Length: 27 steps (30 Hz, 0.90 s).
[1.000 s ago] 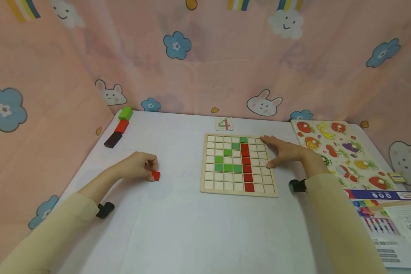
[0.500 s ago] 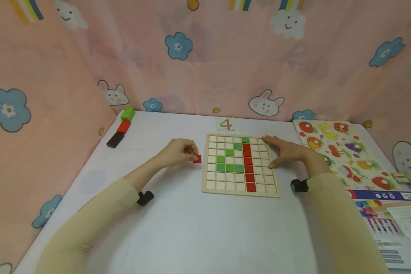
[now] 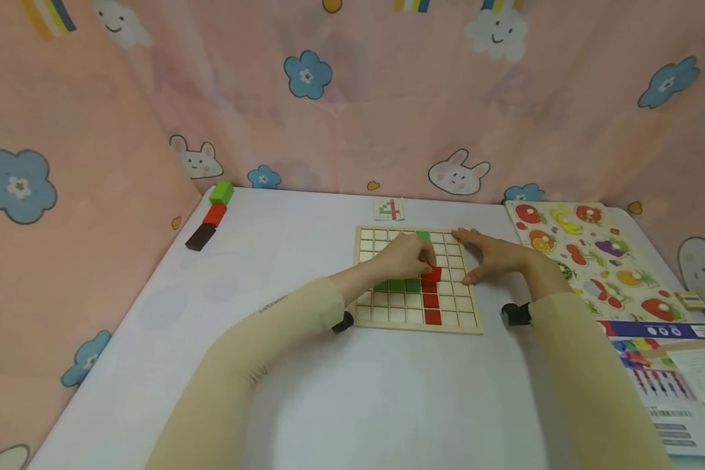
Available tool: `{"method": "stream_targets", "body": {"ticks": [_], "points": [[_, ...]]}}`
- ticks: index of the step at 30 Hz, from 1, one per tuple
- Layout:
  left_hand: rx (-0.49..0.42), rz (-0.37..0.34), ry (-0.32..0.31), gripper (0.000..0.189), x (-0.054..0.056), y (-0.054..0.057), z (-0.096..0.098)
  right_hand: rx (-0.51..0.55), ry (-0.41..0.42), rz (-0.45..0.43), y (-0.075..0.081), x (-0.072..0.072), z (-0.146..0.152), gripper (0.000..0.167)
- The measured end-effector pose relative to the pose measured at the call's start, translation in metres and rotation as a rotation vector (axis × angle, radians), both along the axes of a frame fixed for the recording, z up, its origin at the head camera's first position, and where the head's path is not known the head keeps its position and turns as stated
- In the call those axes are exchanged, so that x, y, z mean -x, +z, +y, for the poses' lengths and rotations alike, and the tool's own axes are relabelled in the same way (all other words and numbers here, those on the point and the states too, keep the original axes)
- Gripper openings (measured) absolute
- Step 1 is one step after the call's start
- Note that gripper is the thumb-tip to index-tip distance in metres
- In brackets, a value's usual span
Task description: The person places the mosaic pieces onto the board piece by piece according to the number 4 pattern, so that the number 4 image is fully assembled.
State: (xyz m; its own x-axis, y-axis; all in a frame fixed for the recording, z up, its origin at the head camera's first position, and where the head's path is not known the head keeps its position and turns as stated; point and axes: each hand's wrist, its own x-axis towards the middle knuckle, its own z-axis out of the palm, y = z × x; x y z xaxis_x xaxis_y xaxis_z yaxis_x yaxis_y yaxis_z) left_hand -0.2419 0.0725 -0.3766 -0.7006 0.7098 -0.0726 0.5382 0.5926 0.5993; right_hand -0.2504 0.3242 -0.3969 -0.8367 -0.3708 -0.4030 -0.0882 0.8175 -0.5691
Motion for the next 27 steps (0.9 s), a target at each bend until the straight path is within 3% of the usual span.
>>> {"method": "stream_targets", "body": {"ticks": [4,8,21,27], "points": [[0.046,0.016,-0.028,0.007,-0.006,-0.002,0.020,-0.002,-0.002,-0.006,0.001,0.000,0.000,0.117],[0.069,0.037,-0.015,0.004,-0.008,-0.001,0.028,-0.011,-0.003,-0.009,0.000,0.000,0.000,0.117],[0.177,0.133,-0.048,0.010,-0.016,-0.004,0.033,-0.028,-0.006,-0.003,-0.003,0.001,0.001,0.117],[0.218,0.182,-0.077,0.027,-0.010,0.002,0.025,-0.033,-0.018,-0.007,-0.004,0.002,0.001,0.118]]}}
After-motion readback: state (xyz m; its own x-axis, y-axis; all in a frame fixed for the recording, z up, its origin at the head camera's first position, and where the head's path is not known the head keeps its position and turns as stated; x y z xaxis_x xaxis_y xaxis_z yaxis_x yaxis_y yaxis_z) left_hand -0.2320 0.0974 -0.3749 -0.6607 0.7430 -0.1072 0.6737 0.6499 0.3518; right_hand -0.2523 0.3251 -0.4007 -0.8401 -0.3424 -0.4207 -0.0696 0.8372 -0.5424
